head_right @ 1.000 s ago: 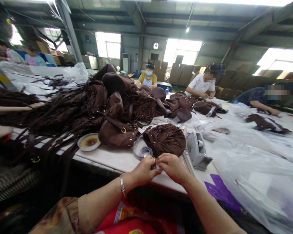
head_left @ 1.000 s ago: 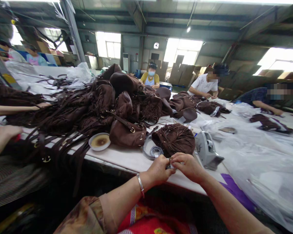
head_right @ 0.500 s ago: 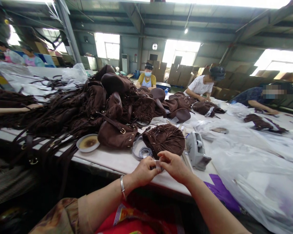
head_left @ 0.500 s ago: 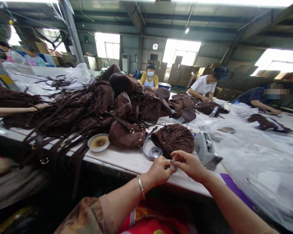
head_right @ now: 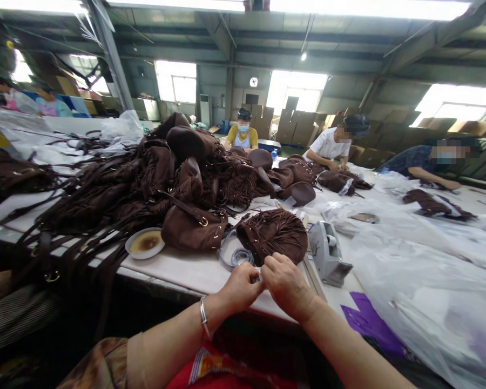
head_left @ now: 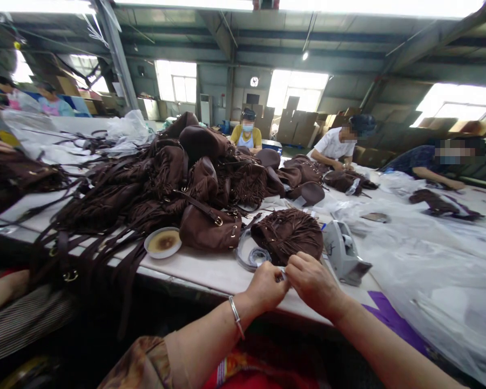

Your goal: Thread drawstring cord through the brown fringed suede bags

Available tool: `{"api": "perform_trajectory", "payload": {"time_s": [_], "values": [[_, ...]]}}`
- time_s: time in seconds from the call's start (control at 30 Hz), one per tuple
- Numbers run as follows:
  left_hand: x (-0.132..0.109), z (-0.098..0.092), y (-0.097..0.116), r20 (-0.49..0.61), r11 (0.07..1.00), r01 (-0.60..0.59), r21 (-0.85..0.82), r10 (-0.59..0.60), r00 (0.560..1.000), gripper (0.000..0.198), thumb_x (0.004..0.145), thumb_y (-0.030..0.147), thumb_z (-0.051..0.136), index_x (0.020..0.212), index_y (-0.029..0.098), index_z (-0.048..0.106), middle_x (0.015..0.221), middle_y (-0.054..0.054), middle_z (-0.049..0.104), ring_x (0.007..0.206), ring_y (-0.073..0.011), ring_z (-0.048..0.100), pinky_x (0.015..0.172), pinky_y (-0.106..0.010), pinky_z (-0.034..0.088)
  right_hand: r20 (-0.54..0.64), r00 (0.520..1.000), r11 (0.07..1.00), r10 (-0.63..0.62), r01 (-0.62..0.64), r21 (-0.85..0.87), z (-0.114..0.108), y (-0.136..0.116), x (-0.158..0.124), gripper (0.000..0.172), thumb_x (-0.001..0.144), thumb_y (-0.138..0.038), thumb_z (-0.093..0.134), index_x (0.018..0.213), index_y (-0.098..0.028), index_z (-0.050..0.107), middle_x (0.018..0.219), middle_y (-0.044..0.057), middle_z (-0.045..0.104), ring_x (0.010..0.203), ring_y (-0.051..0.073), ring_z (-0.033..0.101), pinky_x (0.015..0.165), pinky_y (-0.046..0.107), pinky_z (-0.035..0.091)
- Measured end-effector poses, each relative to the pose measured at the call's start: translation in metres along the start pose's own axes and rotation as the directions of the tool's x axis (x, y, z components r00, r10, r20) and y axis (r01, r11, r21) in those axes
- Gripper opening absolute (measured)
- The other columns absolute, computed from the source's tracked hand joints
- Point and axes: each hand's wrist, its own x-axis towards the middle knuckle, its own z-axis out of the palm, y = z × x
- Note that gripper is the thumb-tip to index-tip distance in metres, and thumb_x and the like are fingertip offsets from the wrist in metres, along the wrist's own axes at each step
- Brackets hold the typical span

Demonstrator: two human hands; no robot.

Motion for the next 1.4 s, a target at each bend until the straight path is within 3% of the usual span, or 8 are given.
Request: {"api": "perform_trajectory", "payload": {"time_s": [0.2, 0.4, 0.5, 0.6, 0.77, 1.0, 1.27, 1.4], "values": [[0.004, -0.005, 0.002, 0.043, 0.997, 0.070, -0.043, -0.068, 0.997, 0.038, 0.078, 0.028, 0.067, 0.046, 0.015, 0.049, 0.048, 0.005, 0.036, 0.057, -0.0096, 0.033, 0.055, -0.026, 0.023, 0.053, 0.996, 0.979, -0.077, 0.066, 0.193, -0.003, 0.005, -0.015, 0.018, 0.095, -0.013, 0.050, 0.095, -0.016, 0.067, 0.089, 0.008, 0.063, 0.083, 0.021, 0.051, 0.078, 0.034, 0.041], [0.002, -0.003, 0.000, 0.039, 0.998, 0.017, 0.057, -0.019, 0.999, 0.034, 0.078, 0.035, 0.069, 0.053, 0.015, 0.059, 0.053, 0.002, 0.046, 0.063, -0.0124, 0.042, 0.058, -0.025, 0.028, 0.182, 0.975, 0.859, 0.131, -0.203, 0.471, -0.003, 0.019, -0.005, 0.018, 0.091, -0.017, 0.059, 0.076, -0.018, 0.068, 0.078, 0.004, 0.064, 0.077, 0.016, 0.059, 0.070, 0.026, 0.044], [0.000, -0.001, -0.001, 0.025, 0.995, -0.005, 0.098, 0.003, 1.000, 0.032, 0.079, 0.036, 0.069, 0.057, 0.015, 0.062, 0.062, -0.001, 0.055, 0.067, -0.0141, 0.048, 0.060, -0.025, 0.033, 0.269, 0.948, 0.863, 0.172, -0.276, 0.424, -0.004, 0.024, 0.006, 0.009, 0.079, -0.010, 0.068, 0.077, -0.019, 0.070, 0.079, 0.002, 0.066, 0.080, 0.016, 0.060, 0.072, 0.026, 0.043], [-0.001, 0.000, -0.002, 0.015, 0.992, -0.047, 0.120, 0.045, 0.999, 0.030, 0.081, 0.039, 0.069, 0.063, 0.014, 0.067, 0.075, -0.005, 0.061, 0.073, -0.0166, 0.054, 0.065, -0.027, 0.039, 0.318, 0.934, 0.876, 0.161, -0.284, 0.390, -0.010, 0.027, 0.014, 0.019, 0.075, -0.009, 0.069, 0.090, -0.020, 0.074, 0.085, 0.002, 0.066, 0.084, 0.017, 0.060, 0.075, 0.026, 0.044], [-0.004, 0.000, -0.003, 0.055, 0.992, -0.059, 0.115, 0.053, 0.997, 0.024, 0.081, 0.036, 0.068, 0.069, 0.015, 0.070, 0.078, -0.006, 0.063, 0.075, -0.0183, 0.056, 0.068, -0.028, 0.042, 0.353, 0.934, 0.906, 0.051, -0.192, 0.377, -0.015, 0.023, 0.018, 0.015, 0.079, -0.011, 0.065, 0.078, -0.021, 0.075, 0.079, 0.001, 0.063, 0.077, 0.014, 0.060, 0.070, 0.024, 0.043], [-0.005, 0.003, -0.004, 0.064, 0.988, -0.094, 0.120, 0.087, 0.994, 0.018, 0.082, 0.031, 0.067, 0.076, 0.015, 0.073, 0.083, -0.008, 0.062, 0.079, -0.0193, 0.057, 0.072, -0.029, 0.042, 0.354, 0.934, 0.955, 0.050, -0.148, 0.256, -0.009, 0.017, 0.007, 0.018, 0.090, -0.019, 0.059, 0.077, -0.019, 0.072, 0.080, 0.003, 0.065, 0.077, 0.015, 0.061, 0.069, 0.025, 0.042], [-0.001, -0.002, -0.005, 0.243, 1.000, 0.014, 0.019, -0.019, 0.970, 0.029, 0.078, 0.035, 0.070, 0.058, 0.014, 0.061, 0.051, 0.005, 0.045, 0.053, -0.0094, 0.038, 0.052, -0.026, 0.024, 0.159, 0.986, 0.997, 0.058, -0.051, -0.053, 0.002, -0.002, -0.011, 0.013, 0.083, -0.006, 0.058, 0.076, -0.016, 0.063, 0.079, 0.007, 0.061, 0.074, 0.020, 0.052, 0.065, 0.032, 0.036], [0.000, -0.001, -0.007, 0.212, 0.999, -0.032, 0.018, 0.028, 0.977, 0.032, 0.079, 0.029, 0.066, 0.053, 0.014, 0.056, 0.048, 0.006, 0.039, 0.052, -0.0085, 0.035, 0.051, -0.026, 0.021, 0.056, 0.998, 0.996, 0.005, -0.001, -0.087, 0.007, -0.009, -0.020, 0.020, 0.085, -0.003, 0.053, 0.073, -0.017, 0.061, 0.077, 0.008, 0.058, 0.073, 0.021, 0.048, 0.066, 0.033, 0.036]]}}
